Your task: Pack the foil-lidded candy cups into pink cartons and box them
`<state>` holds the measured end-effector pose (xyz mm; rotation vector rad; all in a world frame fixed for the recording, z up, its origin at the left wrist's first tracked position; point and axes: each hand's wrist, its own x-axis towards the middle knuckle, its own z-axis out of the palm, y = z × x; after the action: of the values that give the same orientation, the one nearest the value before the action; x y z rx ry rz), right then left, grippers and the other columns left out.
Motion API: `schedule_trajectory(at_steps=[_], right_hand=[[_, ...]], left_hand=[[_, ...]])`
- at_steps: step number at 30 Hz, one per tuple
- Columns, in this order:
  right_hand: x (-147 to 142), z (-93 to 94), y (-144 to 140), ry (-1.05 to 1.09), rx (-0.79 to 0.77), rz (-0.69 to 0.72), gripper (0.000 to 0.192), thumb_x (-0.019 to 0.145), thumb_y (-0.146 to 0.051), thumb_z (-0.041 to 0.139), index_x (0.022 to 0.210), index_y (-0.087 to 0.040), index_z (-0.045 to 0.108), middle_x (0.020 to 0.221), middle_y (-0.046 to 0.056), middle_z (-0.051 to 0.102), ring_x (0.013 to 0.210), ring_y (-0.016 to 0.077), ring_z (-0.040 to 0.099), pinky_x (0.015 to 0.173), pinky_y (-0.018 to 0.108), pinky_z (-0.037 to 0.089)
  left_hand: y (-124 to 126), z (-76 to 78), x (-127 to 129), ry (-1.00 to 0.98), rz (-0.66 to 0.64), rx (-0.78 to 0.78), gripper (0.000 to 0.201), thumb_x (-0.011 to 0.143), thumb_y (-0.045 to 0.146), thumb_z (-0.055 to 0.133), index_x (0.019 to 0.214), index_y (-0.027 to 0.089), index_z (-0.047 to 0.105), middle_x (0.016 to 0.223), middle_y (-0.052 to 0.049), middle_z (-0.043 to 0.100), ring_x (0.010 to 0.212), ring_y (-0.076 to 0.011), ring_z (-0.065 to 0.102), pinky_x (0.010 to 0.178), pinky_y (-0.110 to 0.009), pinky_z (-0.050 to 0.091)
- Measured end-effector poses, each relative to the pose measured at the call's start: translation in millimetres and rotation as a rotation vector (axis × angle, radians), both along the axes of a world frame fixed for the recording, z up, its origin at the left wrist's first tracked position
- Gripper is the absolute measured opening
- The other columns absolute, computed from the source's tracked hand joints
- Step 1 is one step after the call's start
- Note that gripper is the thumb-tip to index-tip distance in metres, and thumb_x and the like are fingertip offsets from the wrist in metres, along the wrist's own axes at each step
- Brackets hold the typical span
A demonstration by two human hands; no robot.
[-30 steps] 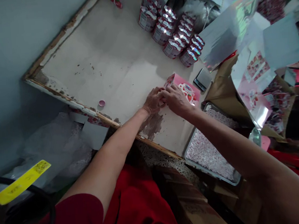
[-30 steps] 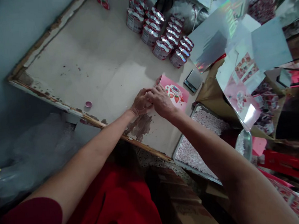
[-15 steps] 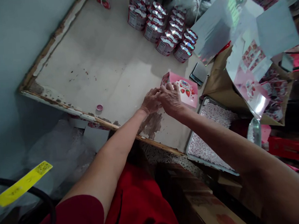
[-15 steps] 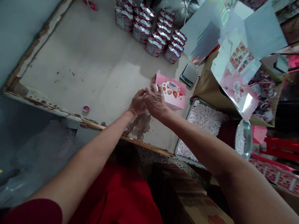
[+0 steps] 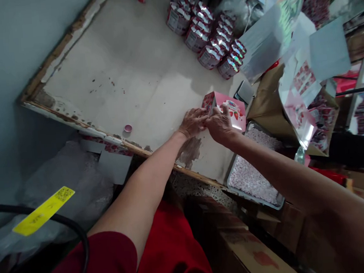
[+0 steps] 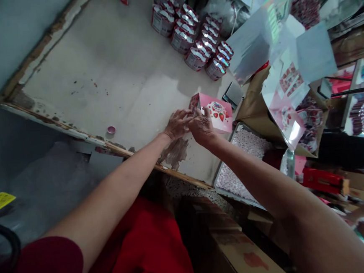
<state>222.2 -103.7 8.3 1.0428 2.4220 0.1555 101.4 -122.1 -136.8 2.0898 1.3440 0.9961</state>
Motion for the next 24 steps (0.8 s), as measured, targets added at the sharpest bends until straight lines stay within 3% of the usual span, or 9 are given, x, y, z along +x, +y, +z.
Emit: schedule_trajectory(at_steps=[7, 10, 12, 14, 16, 19, 24], right_hand=[[1, -1.0, -15, -0.051, 0.051, 0.118, 0.036, 0.089, 0.002, 0.049, 0.102, -0.013, 0.079, 0.095, 0.016, 0.076, 0.113, 0.0313, 0.058, 0.118, 0.056, 0.033], [14, 6.6, -10, 0.007, -0.037, 0.113, 0.032, 0.092, -0.004, 0.053, 0.105, -0.017, 0.079, 0.099, 0.013, 0.077, 0.116, 0.0305, 0.059, 0.120, 0.054, 0.033], [28, 12.2, -6, 0.120, -0.065, 0.110, 0.032, 0.094, -0.012, 0.057, 0.119, -0.021, 0.076, 0.119, 0.013, 0.075, 0.129, 0.0315, 0.055, 0.123, 0.055, 0.031], [46, 15.7, -6, 0.243, -0.017, 0.043, 0.046, 0.096, -0.021, 0.060, 0.141, -0.020, 0.066, 0.150, 0.016, 0.060, 0.146, 0.0333, 0.045, 0.126, 0.055, 0.031], [62, 15.1, -10, 0.311, 0.027, -0.069, 0.065, 0.097, -0.028, 0.060, 0.159, -0.017, 0.047, 0.167, 0.019, 0.042, 0.157, 0.0350, 0.034, 0.126, 0.056, 0.033], [78, 4.3, -18, 0.306, 0.023, -0.195, 0.073, 0.101, -0.034, 0.053, 0.168, -0.015, 0.031, 0.172, 0.020, 0.034, 0.161, 0.0361, 0.029, 0.127, 0.059, 0.032], [78, -24.6, -32, 0.290, 0.070, -0.305, 0.068, 0.102, -0.018, 0.040, 0.169, -0.022, 0.033, 0.175, 0.015, 0.031, 0.164, 0.0359, 0.022, 0.128, 0.068, 0.026]], left_hand=[[0, 2.2, 1, -0.045, 0.014, 0.023, 0.024, 0.095, 0.036, 0.070, 0.117, 0.032, 0.078, 0.143, -0.007, 0.064, 0.132, -0.0286, 0.054, 0.115, -0.049, 0.041], [0, 1.6, 1, -0.059, 0.013, 0.014, 0.032, 0.091, 0.049, 0.075, 0.119, 0.032, 0.078, 0.142, -0.008, 0.063, 0.130, -0.0297, 0.054, 0.114, -0.050, 0.042], [1, 0.7, 1, -0.072, 0.022, 0.008, 0.040, 0.091, 0.056, 0.075, 0.122, 0.031, 0.077, 0.142, -0.009, 0.062, 0.129, -0.0299, 0.054, 0.113, -0.049, 0.043], [1, 0.1, 1, -0.077, 0.025, 0.017, 0.040, 0.094, 0.056, 0.072, 0.125, 0.032, 0.076, 0.141, -0.010, 0.062, 0.128, -0.0295, 0.054, 0.113, -0.049, 0.043], [1, 0.1, 1, -0.069, 0.011, 0.031, 0.037, 0.095, 0.053, 0.071, 0.126, 0.032, 0.075, 0.139, -0.010, 0.063, 0.129, -0.0296, 0.055, 0.112, -0.049, 0.043], [2, 1.8, 1, -0.062, -0.001, 0.026, 0.035, 0.094, 0.053, 0.072, 0.122, 0.032, 0.076, 0.138, -0.010, 0.063, 0.129, -0.0304, 0.055, 0.112, -0.050, 0.043], [-2, 8.5, -3, -0.064, -0.001, 0.025, 0.042, 0.095, 0.060, 0.068, 0.122, 0.029, 0.075, 0.141, -0.011, 0.063, 0.128, -0.0304, 0.058, 0.112, -0.049, 0.045]])
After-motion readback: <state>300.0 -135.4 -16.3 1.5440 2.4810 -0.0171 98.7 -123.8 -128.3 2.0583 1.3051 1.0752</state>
